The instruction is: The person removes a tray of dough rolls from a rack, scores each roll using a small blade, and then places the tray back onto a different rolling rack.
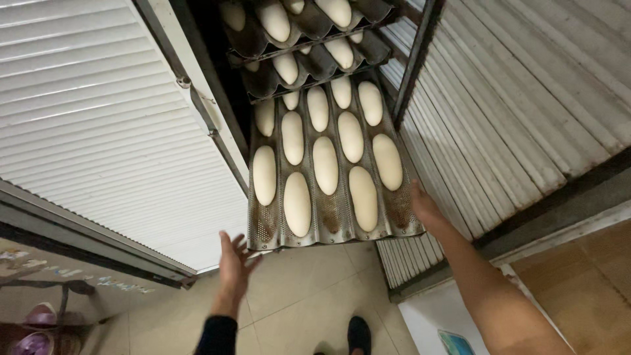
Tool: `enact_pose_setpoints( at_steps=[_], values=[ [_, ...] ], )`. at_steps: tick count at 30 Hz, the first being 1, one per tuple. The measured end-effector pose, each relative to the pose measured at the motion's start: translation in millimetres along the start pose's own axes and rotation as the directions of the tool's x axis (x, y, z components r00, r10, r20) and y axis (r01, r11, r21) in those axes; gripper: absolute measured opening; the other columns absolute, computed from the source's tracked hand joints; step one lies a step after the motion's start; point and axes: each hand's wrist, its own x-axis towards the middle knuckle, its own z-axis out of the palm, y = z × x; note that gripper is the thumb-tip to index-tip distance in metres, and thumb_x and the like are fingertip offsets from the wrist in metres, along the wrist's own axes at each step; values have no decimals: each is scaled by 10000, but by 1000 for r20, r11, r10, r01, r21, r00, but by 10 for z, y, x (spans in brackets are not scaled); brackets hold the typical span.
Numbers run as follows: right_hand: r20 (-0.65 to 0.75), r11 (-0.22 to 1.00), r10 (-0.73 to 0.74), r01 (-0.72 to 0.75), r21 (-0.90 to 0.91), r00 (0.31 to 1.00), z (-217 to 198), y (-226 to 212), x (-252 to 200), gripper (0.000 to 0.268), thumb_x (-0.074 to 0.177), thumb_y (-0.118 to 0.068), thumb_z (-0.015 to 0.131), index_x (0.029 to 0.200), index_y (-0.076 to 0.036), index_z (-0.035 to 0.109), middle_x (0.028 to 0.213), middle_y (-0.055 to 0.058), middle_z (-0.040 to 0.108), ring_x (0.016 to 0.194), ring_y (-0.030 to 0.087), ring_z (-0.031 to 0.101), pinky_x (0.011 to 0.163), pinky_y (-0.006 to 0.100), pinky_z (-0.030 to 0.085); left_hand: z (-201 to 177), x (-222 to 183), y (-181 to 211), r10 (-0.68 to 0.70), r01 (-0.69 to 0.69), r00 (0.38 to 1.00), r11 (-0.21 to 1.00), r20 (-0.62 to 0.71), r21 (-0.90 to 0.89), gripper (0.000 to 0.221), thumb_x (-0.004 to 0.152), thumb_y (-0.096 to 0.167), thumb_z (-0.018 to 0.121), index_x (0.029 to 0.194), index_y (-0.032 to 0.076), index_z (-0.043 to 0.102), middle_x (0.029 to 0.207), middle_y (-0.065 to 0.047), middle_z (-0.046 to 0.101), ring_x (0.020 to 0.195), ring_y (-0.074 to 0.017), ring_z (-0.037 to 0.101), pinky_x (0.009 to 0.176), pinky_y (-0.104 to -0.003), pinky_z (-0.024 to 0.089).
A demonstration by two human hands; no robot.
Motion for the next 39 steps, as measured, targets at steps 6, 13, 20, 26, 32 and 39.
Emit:
enact_pose_setpoints(
  at_steps=[6, 13, 20, 26, 32, 39],
  values=[
    [107, 985, 109, -122, 125, 988, 0, 38, -284, 902, 1001, -682, 167, 1607, -17, 231, 1661, 215, 263, 1551, 352, 229, 1248, 464, 217, 28, 641, 322, 15, -14, 1000, 843, 2, 538, 981, 977, 738, 269, 1398, -85, 597, 1241, -343, 665, 1210, -503, 561, 988, -563, 477],
    [142, 941, 2, -50, 334, 990, -150, -29, -723, 950, 941, -729, 199, 1619, -69, 124, 1698, 136, 152, 1560, 291, 151, 1246, 436, 153, 80, 615, 214, 90, -50, 996, 739, -25, 672, 1149, 942, 831, 169, 1286, -181, 590, 1131, -280, 680, 1090, -320, 616, 978, -394, 448],
    [126, 936, 152, -183, 302, 980, -225, -66, -1161, 1010, 903, -802, 151, 1646, -119, 168, 1696, 161, 218, 1557, 338, 207, 1231, 519, 198, -82, 269, 109, 144, -113, 990, 748, 5, 654, 998, 929, 845, 180, 794, -50, 601, 710, -104, 512, 689, -207, 431, 642, -414, 429],
    [47, 941, 36, -50, 336, 998, -195, 309, -1491, 1037, 875, -827, 187, 1624, -110, 212, 1691, 140, 233, 1566, 302, 204, 1248, 441, 196, -262, -161, -56, 171, -144, 985, 804, 8, 576, 920, 949, 809, 236, 733, -23, 564, 647, -54, 453, 618, -172, 398, 559, -389, 385],
    [-31, 945, -55, 62, 320, 998, -171, 870, -1962, 1059, 908, -824, 203, 1615, -36, 172, 1683, 188, 169, 1572, 311, 138, 1246, 396, 162, -502, -792, -285, 171, -120, 985, 790, -28, 601, 960, 959, 801, 237, 811, -74, 604, 695, -103, 496, 662, -188, 435, 601, -398, 424],
    [-132, 928, -217, 247, 278, 967, -278, 1461, -2860, 1110, 893, -844, 175, 1553, 40, 296, 1644, 224, 290, 1550, 319, 230, 1239, 373, 182, -941, -1807, -750, 233, -200, 972, 842, -5, 502, 950, 987, 747, 294, 941, -140, 634, 770, -82, 555, 740, -167, 476, 690, -368, 463]
  ],
)
